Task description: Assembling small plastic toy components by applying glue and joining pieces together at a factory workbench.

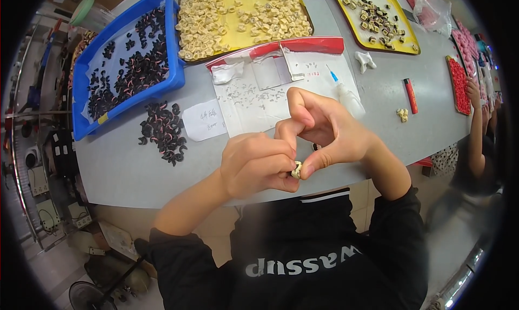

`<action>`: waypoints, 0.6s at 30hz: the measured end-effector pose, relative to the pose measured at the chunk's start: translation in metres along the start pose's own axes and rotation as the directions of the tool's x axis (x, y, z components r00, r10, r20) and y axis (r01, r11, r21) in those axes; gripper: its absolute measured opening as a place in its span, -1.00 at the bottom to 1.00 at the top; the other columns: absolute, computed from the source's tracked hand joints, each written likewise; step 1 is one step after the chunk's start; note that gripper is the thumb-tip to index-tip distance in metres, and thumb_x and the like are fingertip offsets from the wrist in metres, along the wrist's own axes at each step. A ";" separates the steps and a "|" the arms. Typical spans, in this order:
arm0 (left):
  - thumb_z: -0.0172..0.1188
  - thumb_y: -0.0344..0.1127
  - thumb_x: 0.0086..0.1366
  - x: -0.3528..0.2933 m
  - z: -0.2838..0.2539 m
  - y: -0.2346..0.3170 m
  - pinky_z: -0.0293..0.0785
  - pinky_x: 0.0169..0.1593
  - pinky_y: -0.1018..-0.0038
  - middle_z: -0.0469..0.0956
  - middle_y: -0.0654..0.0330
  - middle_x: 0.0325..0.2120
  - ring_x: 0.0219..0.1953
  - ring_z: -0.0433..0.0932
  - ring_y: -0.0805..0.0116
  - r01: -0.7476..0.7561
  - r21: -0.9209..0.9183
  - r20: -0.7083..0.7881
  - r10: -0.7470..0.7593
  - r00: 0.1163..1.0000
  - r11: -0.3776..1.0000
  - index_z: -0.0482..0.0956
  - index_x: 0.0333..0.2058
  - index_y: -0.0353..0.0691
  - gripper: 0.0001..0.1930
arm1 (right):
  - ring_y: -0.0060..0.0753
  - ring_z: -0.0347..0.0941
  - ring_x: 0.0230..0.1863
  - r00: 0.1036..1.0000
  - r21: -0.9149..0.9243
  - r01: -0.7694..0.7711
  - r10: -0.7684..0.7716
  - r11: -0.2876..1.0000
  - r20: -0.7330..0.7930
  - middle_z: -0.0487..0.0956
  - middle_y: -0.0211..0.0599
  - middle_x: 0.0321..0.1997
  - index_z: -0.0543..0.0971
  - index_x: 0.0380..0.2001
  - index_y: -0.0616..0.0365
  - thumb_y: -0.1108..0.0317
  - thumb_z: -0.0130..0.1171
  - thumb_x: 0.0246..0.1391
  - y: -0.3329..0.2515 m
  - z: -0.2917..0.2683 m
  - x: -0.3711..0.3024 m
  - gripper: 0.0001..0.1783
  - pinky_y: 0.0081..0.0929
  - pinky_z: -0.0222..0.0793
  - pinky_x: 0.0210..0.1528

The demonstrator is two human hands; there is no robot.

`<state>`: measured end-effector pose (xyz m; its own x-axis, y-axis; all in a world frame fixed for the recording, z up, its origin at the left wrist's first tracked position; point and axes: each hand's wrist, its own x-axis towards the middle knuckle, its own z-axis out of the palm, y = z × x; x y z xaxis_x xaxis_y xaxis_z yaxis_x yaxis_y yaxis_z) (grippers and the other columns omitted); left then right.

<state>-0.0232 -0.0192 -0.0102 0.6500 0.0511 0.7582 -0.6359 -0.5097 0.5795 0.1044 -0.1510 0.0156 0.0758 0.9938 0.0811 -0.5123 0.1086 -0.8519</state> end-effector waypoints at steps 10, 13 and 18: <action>0.41 -0.13 -0.17 0.000 -0.003 0.001 0.36 -0.55 0.56 0.50 0.39 -0.45 -0.54 0.46 0.45 0.056 -0.027 0.073 -0.054 0.996 0.998 0.51 -0.47 -0.08 -0.69 | -0.46 0.38 -0.31 1.000 -0.019 0.004 -0.004 1.000 0.009 0.48 -0.29 -0.44 0.09 -0.44 0.00 0.60 0.42 -0.34 0.003 -0.001 0.000 -0.36 -0.54 0.24 -0.19; 0.44 -0.16 -0.20 -0.002 -0.001 -0.002 0.36 -0.55 0.55 0.49 0.37 -0.44 -0.53 0.46 0.44 0.067 -0.061 0.035 -0.065 0.997 0.996 0.49 -0.46 -0.07 -0.66 | -0.47 0.39 -0.31 1.000 0.007 0.001 -0.001 1.000 -0.008 0.47 -0.29 -0.44 0.09 -0.44 0.01 0.60 0.42 -0.35 0.004 -0.001 0.001 -0.36 -0.56 0.24 -0.19; 0.47 -0.20 -0.22 -0.004 -0.001 -0.004 0.38 -0.54 0.54 0.45 0.32 -0.40 -0.54 0.46 0.42 0.030 -0.105 0.033 -0.026 0.999 0.994 0.43 -0.33 -0.09 -0.54 | -0.49 0.40 -0.31 1.000 0.000 -0.013 0.013 1.000 -0.002 0.46 -0.31 -0.45 0.09 -0.44 0.01 0.59 0.42 -0.35 0.004 0.000 0.000 -0.36 -0.58 0.25 -0.19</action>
<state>-0.0239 -0.0170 -0.0156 0.6801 0.0360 0.7322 -0.6563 -0.4150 0.6301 0.1024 -0.1501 0.0123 0.0703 0.9951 0.0690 -0.5129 0.0954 -0.8531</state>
